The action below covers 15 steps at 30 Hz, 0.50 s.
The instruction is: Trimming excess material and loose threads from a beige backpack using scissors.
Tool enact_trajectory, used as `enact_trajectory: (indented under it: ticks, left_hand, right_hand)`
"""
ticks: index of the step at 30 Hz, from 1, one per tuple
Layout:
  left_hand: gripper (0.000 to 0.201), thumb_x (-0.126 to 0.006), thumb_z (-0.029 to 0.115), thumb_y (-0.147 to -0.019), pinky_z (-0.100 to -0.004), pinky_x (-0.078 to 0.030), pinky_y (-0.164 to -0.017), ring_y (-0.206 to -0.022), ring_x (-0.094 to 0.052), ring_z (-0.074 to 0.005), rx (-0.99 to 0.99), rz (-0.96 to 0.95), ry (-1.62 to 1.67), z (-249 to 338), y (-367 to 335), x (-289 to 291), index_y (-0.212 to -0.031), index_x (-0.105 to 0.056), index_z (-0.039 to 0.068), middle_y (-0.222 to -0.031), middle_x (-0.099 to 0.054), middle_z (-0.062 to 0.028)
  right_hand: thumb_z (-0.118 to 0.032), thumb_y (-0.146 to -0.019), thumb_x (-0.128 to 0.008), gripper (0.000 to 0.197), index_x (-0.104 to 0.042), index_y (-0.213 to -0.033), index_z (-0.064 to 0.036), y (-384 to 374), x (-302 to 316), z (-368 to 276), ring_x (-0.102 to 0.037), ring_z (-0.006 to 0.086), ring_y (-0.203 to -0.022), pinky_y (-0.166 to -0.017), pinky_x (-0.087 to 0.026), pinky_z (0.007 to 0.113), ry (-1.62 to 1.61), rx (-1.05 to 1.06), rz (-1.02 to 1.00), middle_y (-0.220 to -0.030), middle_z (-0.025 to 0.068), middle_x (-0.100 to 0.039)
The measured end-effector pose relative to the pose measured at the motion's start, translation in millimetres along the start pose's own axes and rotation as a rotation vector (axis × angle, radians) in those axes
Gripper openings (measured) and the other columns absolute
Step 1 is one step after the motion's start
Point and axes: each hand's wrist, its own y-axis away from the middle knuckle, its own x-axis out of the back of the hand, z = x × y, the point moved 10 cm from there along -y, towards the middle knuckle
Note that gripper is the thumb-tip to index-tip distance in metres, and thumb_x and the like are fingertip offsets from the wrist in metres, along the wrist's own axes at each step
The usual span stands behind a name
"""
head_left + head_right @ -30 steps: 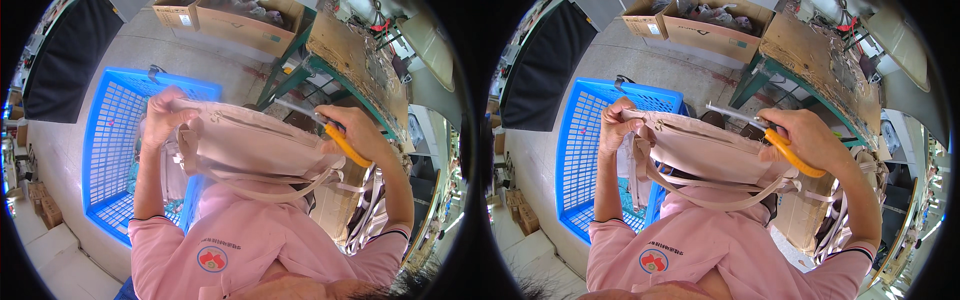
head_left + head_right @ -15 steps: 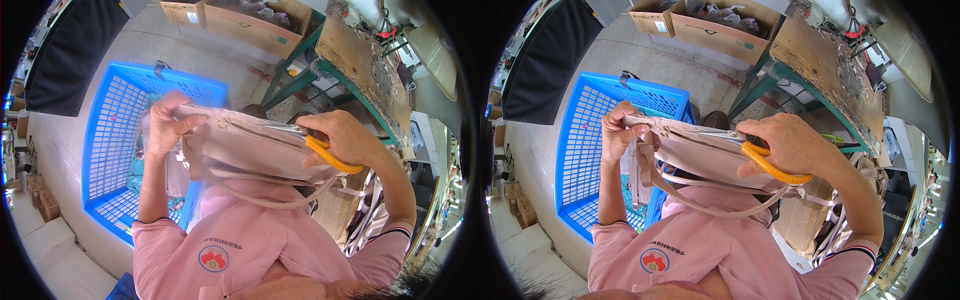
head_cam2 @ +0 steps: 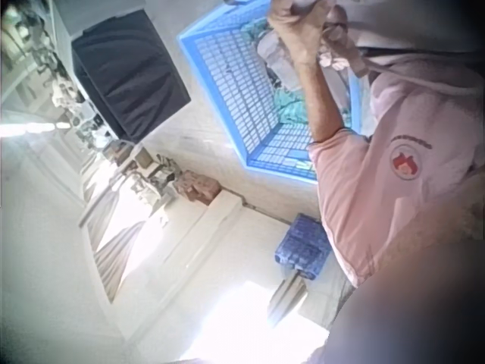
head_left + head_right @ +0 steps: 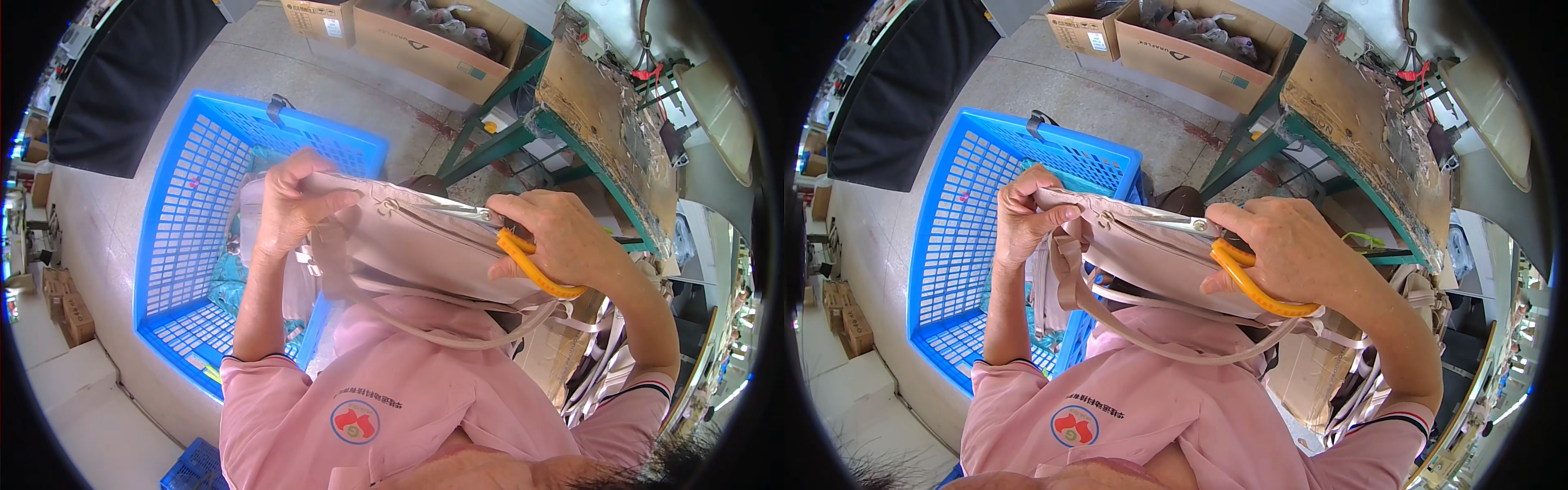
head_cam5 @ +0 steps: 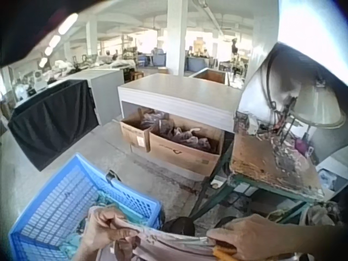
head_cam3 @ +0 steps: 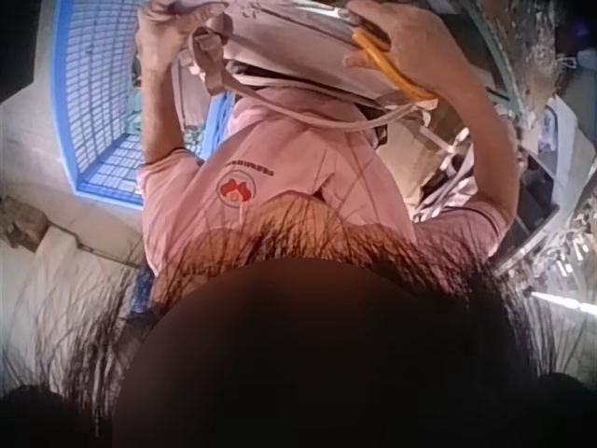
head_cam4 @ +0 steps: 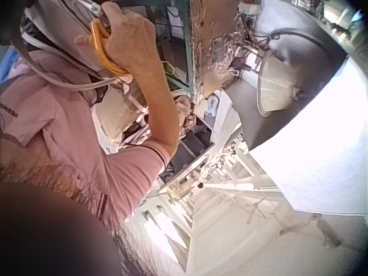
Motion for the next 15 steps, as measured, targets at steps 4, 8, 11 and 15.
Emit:
enact_trajectory:
  ticks: [4,8,11,15]
  left_hand:
    - [0.025,-0.077,0.004,-0.057,-0.0196,-0.038,-0.058,-0.065,-0.047,-0.0052,-0.044,0.005,0.009,2.9,1.6,3.5,-0.073,-0.058,0.003,-0.07,-0.052,0.0022]
    - [0.025,-0.077,0.005,-0.057,-0.02,-0.038,-0.059,-0.066,-0.047,-0.0055,0.012,0.013,-0.007,-3.4,3.6,6.4,-0.073,-0.058,0.003,-0.07,-0.052,0.002]
    - [0.025,-0.077,0.005,-0.056,-0.021,-0.039,-0.06,-0.067,-0.048,-0.0064,-0.011,-0.001,0.011,-0.7,2.8,4.2,-0.074,-0.059,0.003,-0.071,-0.053,0.0013]
    - [0.026,-0.077,0.005,-0.056,-0.0223,-0.039,-0.061,-0.067,-0.048,-0.0079,-0.062,-0.047,-0.054,6.0,2.3,-0.4,-0.074,-0.059,0.003,-0.071,-0.053,0.0001]
  right_hand:
    - [-0.046,-0.067,-0.065,0.053,-0.05,-0.095,-0.0035,-5.4,-5.0,-1.3,-0.055,0.0302,-0.059,-0.054,-0.044,0.037,-0.093,-0.006,-0.024,-0.064,0.0122,-0.055]
    - [-0.046,-0.068,-0.065,0.052,-0.05,-0.093,-0.0037,-6.9,-12.2,1.1,-0.055,0.03,-0.059,-0.053,-0.044,0.037,-0.048,-0.047,-0.12,-0.063,0.0122,-0.055]
    - [-0.046,-0.067,-0.065,0.052,-0.049,-0.093,-0.004,-11.9,-6.6,-3.3,-0.056,0.0297,-0.06,-0.054,-0.044,0.037,0.006,-0.005,-0.039,-0.064,0.012,-0.055]
    - [-0.041,-0.058,-0.072,0.055,-0.049,-0.093,-0.0048,-20.9,-12.7,-5.1,-0.053,0.0272,-0.064,-0.057,-0.041,0.035,-0.015,-0.006,-0.021,-0.071,0.0079,-0.055]
